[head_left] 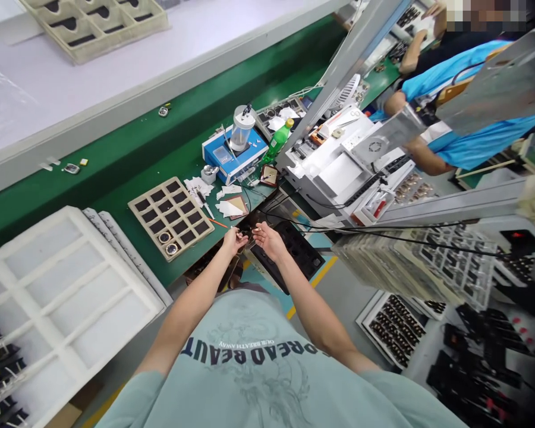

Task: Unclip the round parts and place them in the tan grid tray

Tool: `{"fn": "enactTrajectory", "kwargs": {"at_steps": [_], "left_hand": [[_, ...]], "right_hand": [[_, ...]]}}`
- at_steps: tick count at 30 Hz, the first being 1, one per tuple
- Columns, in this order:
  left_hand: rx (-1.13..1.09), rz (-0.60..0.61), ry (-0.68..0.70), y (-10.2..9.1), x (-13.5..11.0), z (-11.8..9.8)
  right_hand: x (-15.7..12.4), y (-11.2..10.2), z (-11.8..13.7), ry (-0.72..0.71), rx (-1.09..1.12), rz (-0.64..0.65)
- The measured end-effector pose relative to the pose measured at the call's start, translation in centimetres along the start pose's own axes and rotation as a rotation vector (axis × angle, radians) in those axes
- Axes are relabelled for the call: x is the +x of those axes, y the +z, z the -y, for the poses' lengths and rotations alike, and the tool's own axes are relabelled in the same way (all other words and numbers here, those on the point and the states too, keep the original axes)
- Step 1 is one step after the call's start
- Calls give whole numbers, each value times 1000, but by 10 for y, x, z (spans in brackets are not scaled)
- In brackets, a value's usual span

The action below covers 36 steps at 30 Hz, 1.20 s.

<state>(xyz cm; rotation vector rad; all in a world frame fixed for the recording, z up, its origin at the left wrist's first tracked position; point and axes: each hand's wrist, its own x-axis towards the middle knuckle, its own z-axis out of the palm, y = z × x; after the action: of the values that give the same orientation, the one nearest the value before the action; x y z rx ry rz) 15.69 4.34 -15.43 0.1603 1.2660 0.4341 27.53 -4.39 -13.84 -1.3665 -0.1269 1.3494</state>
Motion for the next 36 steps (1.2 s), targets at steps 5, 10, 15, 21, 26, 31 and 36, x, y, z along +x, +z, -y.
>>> {"fn": "enactTrajectory", "kwargs": {"at_steps": [5, 10, 15, 21, 26, 31, 36], "left_hand": [[109, 78, 175, -21, -39, 6], [256, 47, 554, -56, -63, 2], [248, -48, 567, -110, -74, -19], [100, -117, 496, -166, -88, -44], [5, -145, 526, -193, -98, -54], [-46, -197, 540, -214, -108, -58], [-135, -197, 498, -231, -131, -47]], "right_hand": [[-1, 21, -5, 30, -278, 18], [-7, 58, -24, 105, -434, 106], [-10, 96, -38, -91, -737, 307], [-10, 153, -49, -484, -1051, 568], [-12, 190, -59, -557, -1118, 663], [-8, 210, -79, -480, -1057, 693], [31, 241, -99, -344, -1117, 609]]}}
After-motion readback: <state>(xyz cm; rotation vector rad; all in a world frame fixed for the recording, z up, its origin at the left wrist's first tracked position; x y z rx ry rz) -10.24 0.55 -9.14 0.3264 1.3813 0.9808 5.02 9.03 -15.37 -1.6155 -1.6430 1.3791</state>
